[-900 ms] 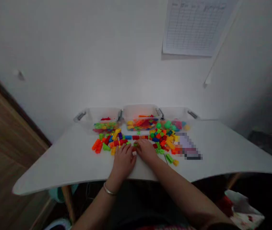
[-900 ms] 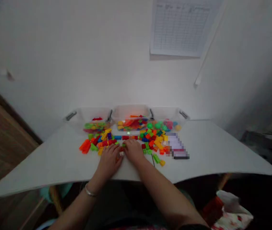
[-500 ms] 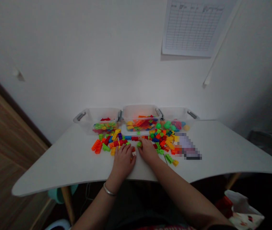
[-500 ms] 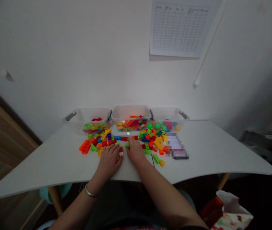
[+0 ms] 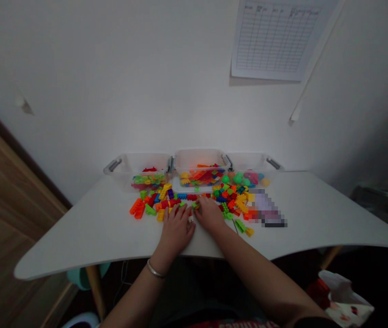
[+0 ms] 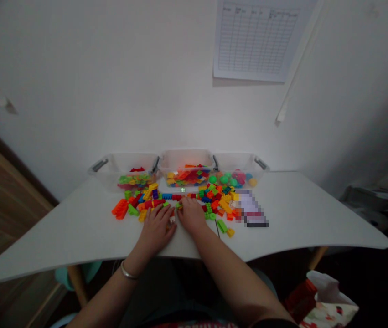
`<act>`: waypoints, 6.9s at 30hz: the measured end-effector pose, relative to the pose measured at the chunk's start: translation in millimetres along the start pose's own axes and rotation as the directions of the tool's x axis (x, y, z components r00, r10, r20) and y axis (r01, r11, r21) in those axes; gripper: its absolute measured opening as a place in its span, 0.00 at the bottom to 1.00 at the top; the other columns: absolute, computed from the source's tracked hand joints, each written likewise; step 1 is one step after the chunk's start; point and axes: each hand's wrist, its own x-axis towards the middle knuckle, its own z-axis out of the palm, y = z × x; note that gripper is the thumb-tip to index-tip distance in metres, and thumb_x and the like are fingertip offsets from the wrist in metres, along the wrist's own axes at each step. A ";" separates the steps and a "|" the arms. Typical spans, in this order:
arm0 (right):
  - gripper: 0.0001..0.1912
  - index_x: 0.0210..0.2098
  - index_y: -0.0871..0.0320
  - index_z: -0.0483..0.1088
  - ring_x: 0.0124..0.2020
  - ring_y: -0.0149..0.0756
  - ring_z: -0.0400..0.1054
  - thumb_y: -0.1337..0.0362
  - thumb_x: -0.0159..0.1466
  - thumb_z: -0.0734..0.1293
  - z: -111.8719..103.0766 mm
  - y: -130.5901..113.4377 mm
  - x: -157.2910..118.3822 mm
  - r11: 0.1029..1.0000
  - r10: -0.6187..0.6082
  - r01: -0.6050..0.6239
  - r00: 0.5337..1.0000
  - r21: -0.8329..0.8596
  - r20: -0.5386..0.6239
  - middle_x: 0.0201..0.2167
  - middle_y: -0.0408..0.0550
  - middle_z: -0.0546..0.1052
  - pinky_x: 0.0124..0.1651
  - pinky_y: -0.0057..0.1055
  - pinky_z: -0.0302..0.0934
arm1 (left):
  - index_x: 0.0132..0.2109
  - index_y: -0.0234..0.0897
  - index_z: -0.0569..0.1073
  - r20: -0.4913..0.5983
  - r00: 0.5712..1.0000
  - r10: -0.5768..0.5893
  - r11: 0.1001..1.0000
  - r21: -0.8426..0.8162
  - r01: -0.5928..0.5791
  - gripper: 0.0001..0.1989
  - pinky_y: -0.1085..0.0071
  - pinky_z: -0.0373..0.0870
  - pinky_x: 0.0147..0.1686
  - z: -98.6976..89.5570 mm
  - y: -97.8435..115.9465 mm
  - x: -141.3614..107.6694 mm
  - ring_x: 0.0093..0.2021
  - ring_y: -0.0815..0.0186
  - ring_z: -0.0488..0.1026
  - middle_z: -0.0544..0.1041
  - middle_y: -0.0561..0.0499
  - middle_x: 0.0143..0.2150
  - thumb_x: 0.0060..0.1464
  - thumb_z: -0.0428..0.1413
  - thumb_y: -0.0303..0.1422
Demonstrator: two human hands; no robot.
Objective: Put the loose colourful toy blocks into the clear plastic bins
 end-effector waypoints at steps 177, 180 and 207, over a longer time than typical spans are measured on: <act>0.21 0.51 0.52 0.71 0.51 0.41 0.70 0.74 0.61 0.61 -23.5 34.1 -19.7 0.986 -0.142 0.138 0.989 -0.092 -0.047 0.46 0.47 0.79 0.67 0.47 0.49 | 0.55 0.39 0.73 -0.032 0.999 -0.007 0.999 -0.054 0.005 0.19 0.43 0.55 0.63 -4.0 0.9 0.7 0.60 0.48 0.65 0.75 0.44 0.57 0.57 0.51 0.35; 0.19 0.47 0.52 0.73 0.50 0.40 0.69 0.75 0.60 0.61 -20.8 35.0 -20.2 0.979 -0.203 0.203 0.977 -0.004 -0.067 0.46 0.47 0.78 0.63 0.42 0.56 | 0.55 0.38 0.73 -0.017 1.000 -0.008 0.998 -0.055 0.007 0.19 0.43 0.54 0.63 -3.8 0.8 1.0 0.60 0.48 0.65 0.74 0.44 0.58 0.57 0.51 0.35; 0.18 0.50 0.60 0.72 0.58 0.46 0.63 0.63 0.65 0.59 -77.7 74.1 94.1 0.994 0.105 -0.106 0.934 0.015 -0.342 0.50 0.55 0.77 0.63 0.44 0.53 | 0.55 0.38 0.73 -0.015 1.000 -0.002 0.998 -0.057 0.001 0.19 0.42 0.54 0.63 -3.2 -2.4 1.4 0.60 0.48 0.65 0.74 0.43 0.57 0.57 0.51 0.35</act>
